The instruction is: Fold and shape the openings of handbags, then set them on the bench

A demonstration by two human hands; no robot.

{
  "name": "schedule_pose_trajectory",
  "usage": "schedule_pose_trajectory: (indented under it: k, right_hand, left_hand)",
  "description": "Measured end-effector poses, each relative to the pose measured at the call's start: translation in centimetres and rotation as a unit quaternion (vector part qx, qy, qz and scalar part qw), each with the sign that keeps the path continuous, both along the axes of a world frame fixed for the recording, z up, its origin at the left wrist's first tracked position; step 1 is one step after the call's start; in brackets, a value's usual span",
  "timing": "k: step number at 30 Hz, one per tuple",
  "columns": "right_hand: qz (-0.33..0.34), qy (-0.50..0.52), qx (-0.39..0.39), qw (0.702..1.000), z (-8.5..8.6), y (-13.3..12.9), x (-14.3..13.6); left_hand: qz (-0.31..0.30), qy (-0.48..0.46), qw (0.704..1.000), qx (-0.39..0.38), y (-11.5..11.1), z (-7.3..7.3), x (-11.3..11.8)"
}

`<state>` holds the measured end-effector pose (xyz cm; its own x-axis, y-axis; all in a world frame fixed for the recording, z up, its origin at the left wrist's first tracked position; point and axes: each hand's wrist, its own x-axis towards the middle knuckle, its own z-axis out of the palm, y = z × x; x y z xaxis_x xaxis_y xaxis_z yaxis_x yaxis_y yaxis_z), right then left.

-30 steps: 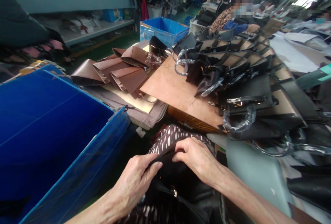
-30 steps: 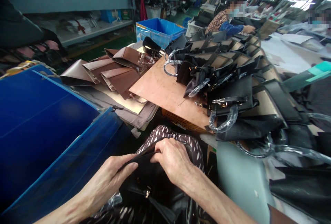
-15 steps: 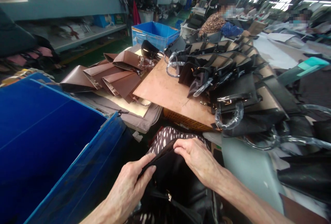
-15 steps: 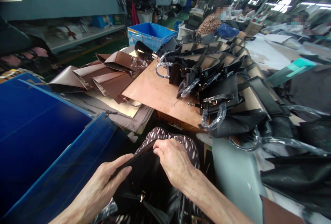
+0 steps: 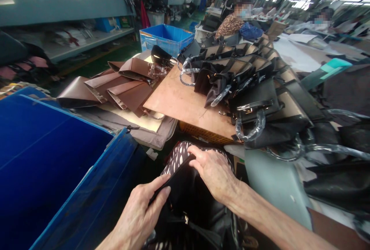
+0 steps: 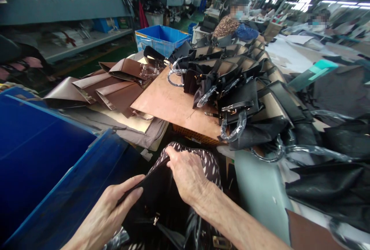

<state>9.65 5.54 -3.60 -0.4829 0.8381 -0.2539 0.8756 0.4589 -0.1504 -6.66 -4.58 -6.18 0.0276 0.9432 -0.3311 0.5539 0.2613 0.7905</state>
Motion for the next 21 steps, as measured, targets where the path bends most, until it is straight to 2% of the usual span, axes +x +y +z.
schedule_pose_trajectory:
  k: [6, 12, 21]
  right_hand:
    - [0.023, 0.019, -0.022, 0.999, 0.15, 0.44, -0.01]
    - [0.025, 0.015, -0.031, 0.999, -0.13, 0.60, -0.08]
    - [0.029, 0.017, -0.029, 0.999, -0.31, 0.88, 0.03]
  left_hand:
    - [-0.003, 0.012, 1.000, -0.002, 0.09, -0.19, -0.04]
    - [0.044, 0.024, 0.999, 0.007, -0.14, 0.55, 0.47]
    - [0.020, 0.008, 0.998, -0.056, 0.55, 0.70, -0.02]
